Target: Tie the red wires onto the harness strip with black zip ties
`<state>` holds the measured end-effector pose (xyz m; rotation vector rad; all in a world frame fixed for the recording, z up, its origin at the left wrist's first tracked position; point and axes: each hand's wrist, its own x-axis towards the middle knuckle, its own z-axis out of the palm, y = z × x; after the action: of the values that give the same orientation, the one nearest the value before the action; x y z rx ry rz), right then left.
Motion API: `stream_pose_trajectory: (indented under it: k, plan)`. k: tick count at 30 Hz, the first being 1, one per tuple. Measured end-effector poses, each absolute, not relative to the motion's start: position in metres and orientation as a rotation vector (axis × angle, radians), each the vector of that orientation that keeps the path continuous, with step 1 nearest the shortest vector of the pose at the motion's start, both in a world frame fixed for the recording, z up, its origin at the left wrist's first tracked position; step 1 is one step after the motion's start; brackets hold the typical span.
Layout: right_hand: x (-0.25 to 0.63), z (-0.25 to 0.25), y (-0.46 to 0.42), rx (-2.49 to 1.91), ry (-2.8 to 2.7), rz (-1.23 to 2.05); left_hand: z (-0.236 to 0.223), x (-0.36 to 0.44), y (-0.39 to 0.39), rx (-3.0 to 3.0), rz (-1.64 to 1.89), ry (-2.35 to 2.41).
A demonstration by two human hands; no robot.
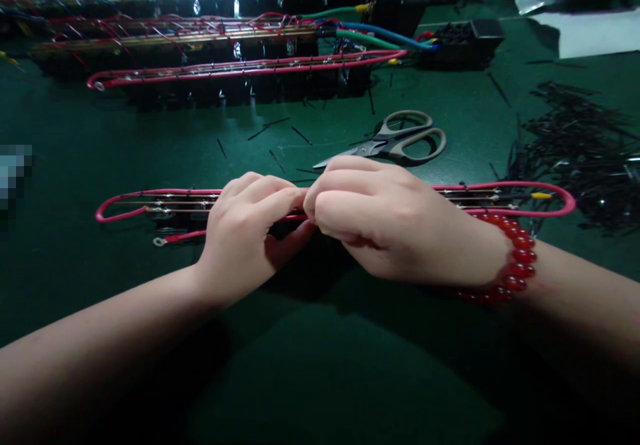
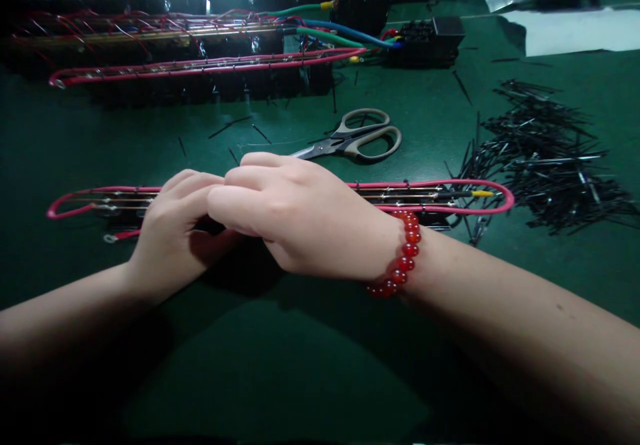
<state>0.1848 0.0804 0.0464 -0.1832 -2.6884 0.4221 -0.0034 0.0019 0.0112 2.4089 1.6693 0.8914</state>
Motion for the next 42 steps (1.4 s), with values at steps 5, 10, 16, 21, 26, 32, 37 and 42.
stream_pose_trajectory:
  k: [5,10,16,21,26,32,37,42]
  plan:
    - [0.185,0.045,0.079,-0.185,-2.673,0.405,0.01,-0.004,0.002,2.454,0.857,1.668]
    - [0.187,0.045,0.084,-0.274,-2.691,0.527,0.009,-0.003,0.003,2.462,0.825,1.73]
    - [0.19,0.043,0.095,-0.358,-2.741,0.472,0.008,-0.002,0.003,2.456,0.833,1.732]
    - [0.188,0.042,0.092,-0.212,-2.747,0.348,0.009,-0.003,0.003,2.456,0.823,1.737]
    - [0.186,0.042,0.084,-0.168,-2.754,0.332,0.008,-0.004,0.003,2.477,0.815,1.717]
    - [0.186,0.043,0.082,-0.106,-2.689,0.657,0.008,-0.004,0.001,2.523,0.795,1.696]
    - [0.185,0.044,0.084,-0.08,-2.699,0.825,0.006,-0.004,0.002,2.558,0.82,1.697]
    - [0.183,0.042,0.084,-0.02,-2.675,0.842,0.006,-0.005,0.002,2.582,0.783,1.708]
